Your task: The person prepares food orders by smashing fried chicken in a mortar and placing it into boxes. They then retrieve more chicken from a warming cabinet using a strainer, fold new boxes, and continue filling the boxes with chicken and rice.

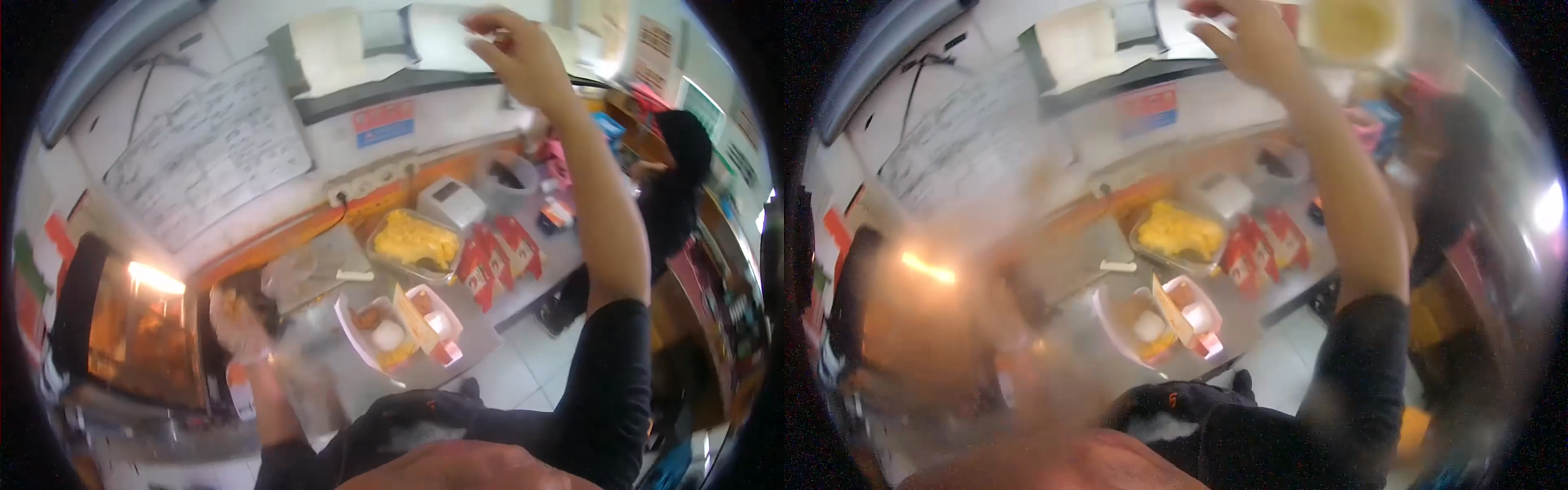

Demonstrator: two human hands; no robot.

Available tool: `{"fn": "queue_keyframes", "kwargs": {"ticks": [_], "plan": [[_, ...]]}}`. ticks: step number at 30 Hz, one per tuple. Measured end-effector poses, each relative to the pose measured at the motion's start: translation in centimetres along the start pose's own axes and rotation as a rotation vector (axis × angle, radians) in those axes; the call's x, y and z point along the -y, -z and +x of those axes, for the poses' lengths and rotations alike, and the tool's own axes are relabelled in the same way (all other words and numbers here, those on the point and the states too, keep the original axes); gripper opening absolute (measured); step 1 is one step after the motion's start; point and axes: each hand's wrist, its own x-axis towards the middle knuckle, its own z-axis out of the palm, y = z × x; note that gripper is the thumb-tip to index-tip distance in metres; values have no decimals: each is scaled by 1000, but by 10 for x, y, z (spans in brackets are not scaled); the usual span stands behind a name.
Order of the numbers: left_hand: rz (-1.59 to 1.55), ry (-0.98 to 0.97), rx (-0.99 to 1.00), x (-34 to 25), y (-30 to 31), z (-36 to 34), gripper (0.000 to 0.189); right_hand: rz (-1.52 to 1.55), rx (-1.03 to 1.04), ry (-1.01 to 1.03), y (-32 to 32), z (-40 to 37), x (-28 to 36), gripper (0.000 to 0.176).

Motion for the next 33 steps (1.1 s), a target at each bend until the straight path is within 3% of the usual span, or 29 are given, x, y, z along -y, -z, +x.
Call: {"fn": "queue_keyframes", "kwargs": {"ticks": [1,2,4,5,7,8,10,12,14,15,17,18,21,23,24,27,28,30,33], "plan": [[219,-125,17,-34,-26,-10,55,7,142,240,-18,33,-12,39],[426,-255,24,-69,-70,-16,55,57,274,361,-31,49,5,28],[249,-178,135,-98,-112,-35,57,-43,499,466,-89,91,-32,44],[289,-188,88,-111,-127,-36,57,0,492,511,-111,95,-41,44],[620,-480,196,-133,-146,-44,64,-38,526,470,-144,100,-48,55],[653,-476,157,-139,-150,-51,64,-9,524,511,-138,102,-35,55],[766,-690,259,-147,-155,-62,72,-59,921,428,-122,98,-17,66],[883,-613,269,-127,-139,-68,71,9,921,483,-105,87,-12,63],[929,-631,185,-136,-143,-77,67,153,760,632,-82,74,-14,61],[951,-621,168,-139,-144,-78,67,170,764,654,-91,76,-24,61],[962,-688,180,-145,-146,-79,64,218,509,850,-113,79,-45,61],[976,-685,171,-149,-147,-81,64,230,507,861,-118,81,-51,61],[1030,-656,171,-156,-156,-85,61,269,650,788,-111,90,-46,51],[892,-692,103,-155,-164,-88,60,295,935,554,-86,105,-29,36],[902,-692,88,-158,-168,-88,60,298,933,571,-87,111,-30,36],[797,-664,90,-175,-176,-87,59,590,434,655,-102,129,-44,26],[847,-686,114,-180,-177,-84,58,594,429,664,-96,130,-40,26],[905,-712,122,-189,-180,-80,56,673,82,557,-72,126,-22,29],[850,-702,97,-210,-185,-71,50,887,123,467,-43,104,11,30]]}}
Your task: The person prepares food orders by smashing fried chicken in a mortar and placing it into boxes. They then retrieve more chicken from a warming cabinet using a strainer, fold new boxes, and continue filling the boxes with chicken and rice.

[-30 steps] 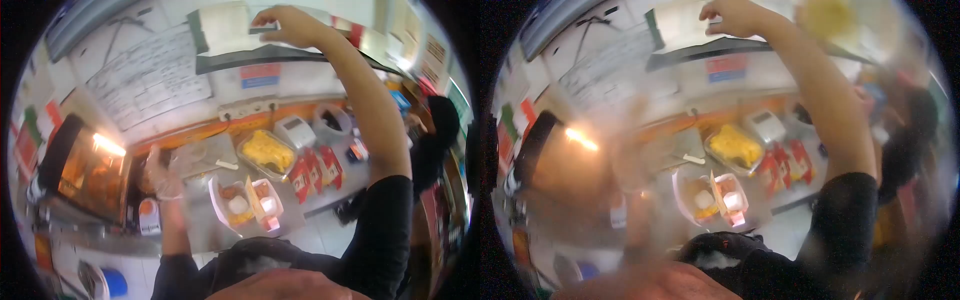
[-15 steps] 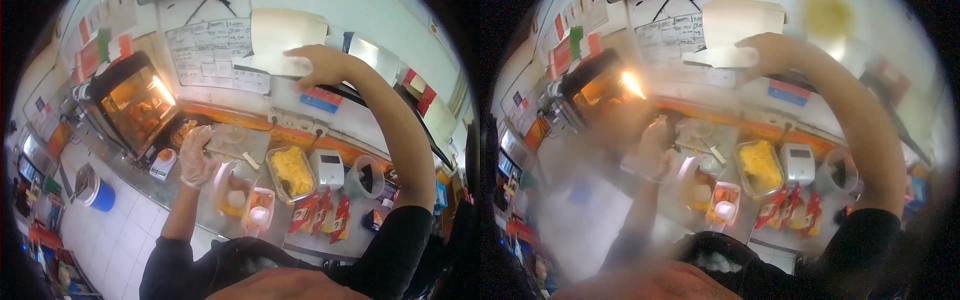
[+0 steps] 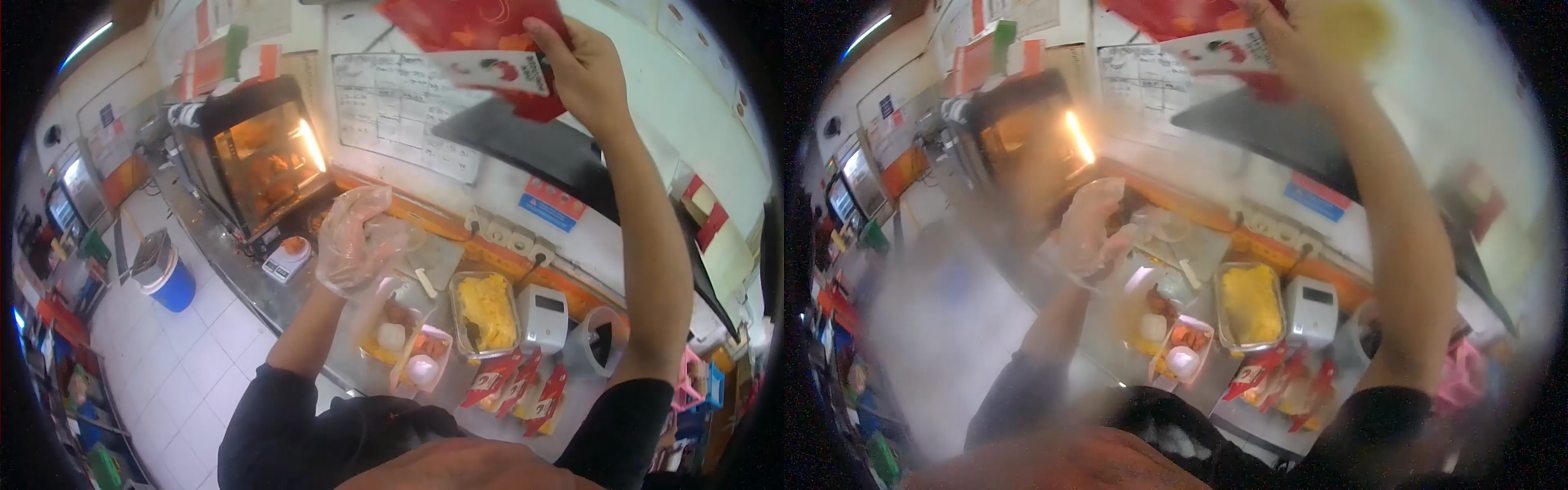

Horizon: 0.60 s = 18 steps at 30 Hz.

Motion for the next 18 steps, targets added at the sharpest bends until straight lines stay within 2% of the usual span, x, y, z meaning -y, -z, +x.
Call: {"fn": "queue_keyframes", "kwargs": {"ticks": [1,2,3,5,6,7,8,9,11,12,13,15,16,18], "plan": [[-73,17,-75,-5,6,8,55,123,-20,-68,-8,-3,16,29],[-143,36,-150,-12,13,16,63,206,-13,-46,-21,-11,36,29],[-111,41,-167,-25,17,33,63,292,-3,-25,-35,-23,56,29],[-160,438,-931,-45,22,61,81,499,187,-109,-56,-47,89,29],[-841,503,-817,-31,60,4,92,523,219,-101,-69,-58,96,29],[-1180,465,-543,-44,92,0,73,617,317,-71,-86,-71,99,30],[-1256,515,-456,-47,109,-10,70,711,416,-44,-103,-83,101,33],[-1224,610,-459,-42,119,-21,67,738,451,-47,-121,-97,104,33],[-1121,808,-451,-36,135,-49,61,1162,517,-106,-153,-122,109,34],[-1065,907,-441,-34,141,-67,58,1208,674,-145,-158,-127,111,37],[-1006,1000,-428,-31,145,-83,56,1239,703,-165,-171,-137,115,37],[-898,1160,-394,-30,153,-117,51,1580,667,-164,-200,-162,125,41],[-844,1229,-365,-26,157,-133,49,1613,698,-199,-209,-170,127,41],[-728,1335,-288,-15,167,-160,45,1187,799,-214,-234,-183,126,35]]}}
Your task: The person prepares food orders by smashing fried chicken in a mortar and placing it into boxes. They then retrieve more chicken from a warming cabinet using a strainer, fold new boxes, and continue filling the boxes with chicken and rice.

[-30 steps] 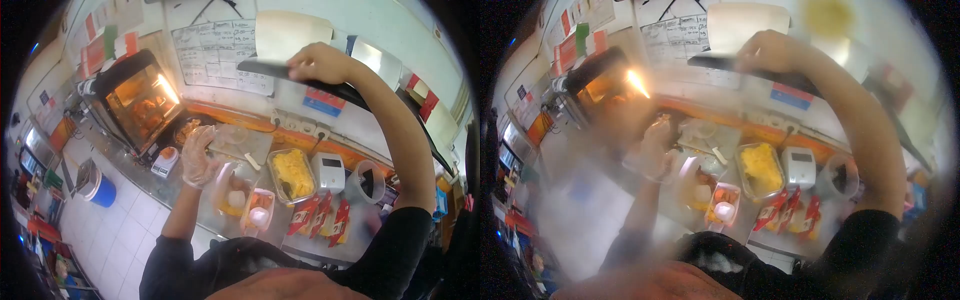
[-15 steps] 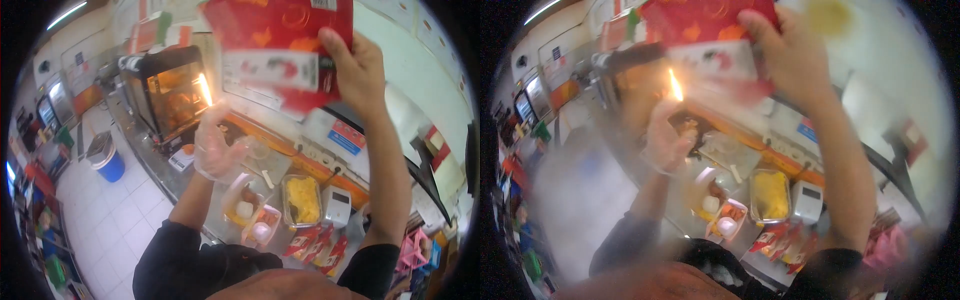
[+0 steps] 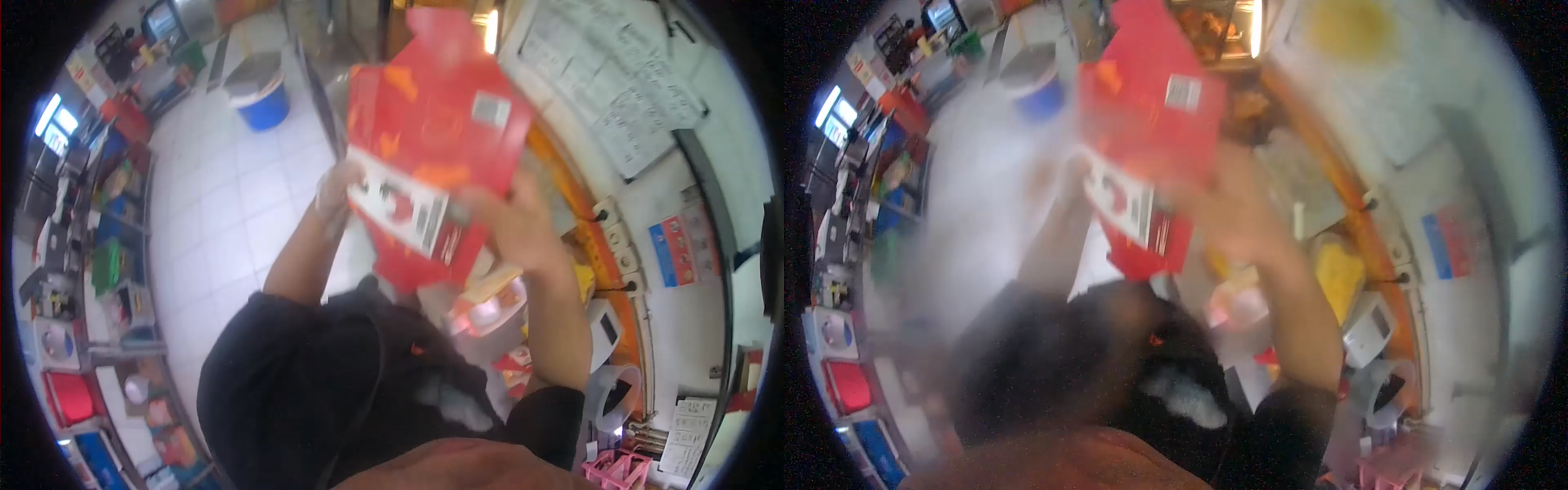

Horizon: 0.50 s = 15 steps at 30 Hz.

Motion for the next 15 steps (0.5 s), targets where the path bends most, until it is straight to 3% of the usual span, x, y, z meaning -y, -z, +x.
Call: {"fn": "queue_keyframes", "kwargs": {"ticks": [2,4,5,6,7,8,10,11,12,13,14,15], "plan": [[112,71,-15,18,28,13,43,-164,-234,-65,-13,19,-33,28],[111,134,10,57,65,43,41,-471,-348,-311,-16,47,-71,23],[57,143,34,88,93,71,40,-584,-222,-242,4,61,-128,22],[418,163,39,106,126,88,40,-691,-91,-157,16,66,-178,23],[777,180,58,121,156,97,40,-534,-121,-395,3,69,-176,23],[761,212,50,129,181,101,40,-385,-151,-627,-8,81,-170,24],[866,481,67,145,236,108,39,-570,-83,-697,2,84,-225,22],[840,506,51,158,275,102,39,-825,23,-676,48,61,-316,20],[1125,301,114,184,322,90,41,-1081,124,-643,89,40,-402,17],[1394,85,189,216,371,71,43,-1112,95,-472,86,32,-406,13],[1412,134,188,257,427,40,46,-839,-197,-829,52,45,-371,17],[1435,167,185,294,481,12,48,-853,-181,-847,41,45,-358,17]]}}
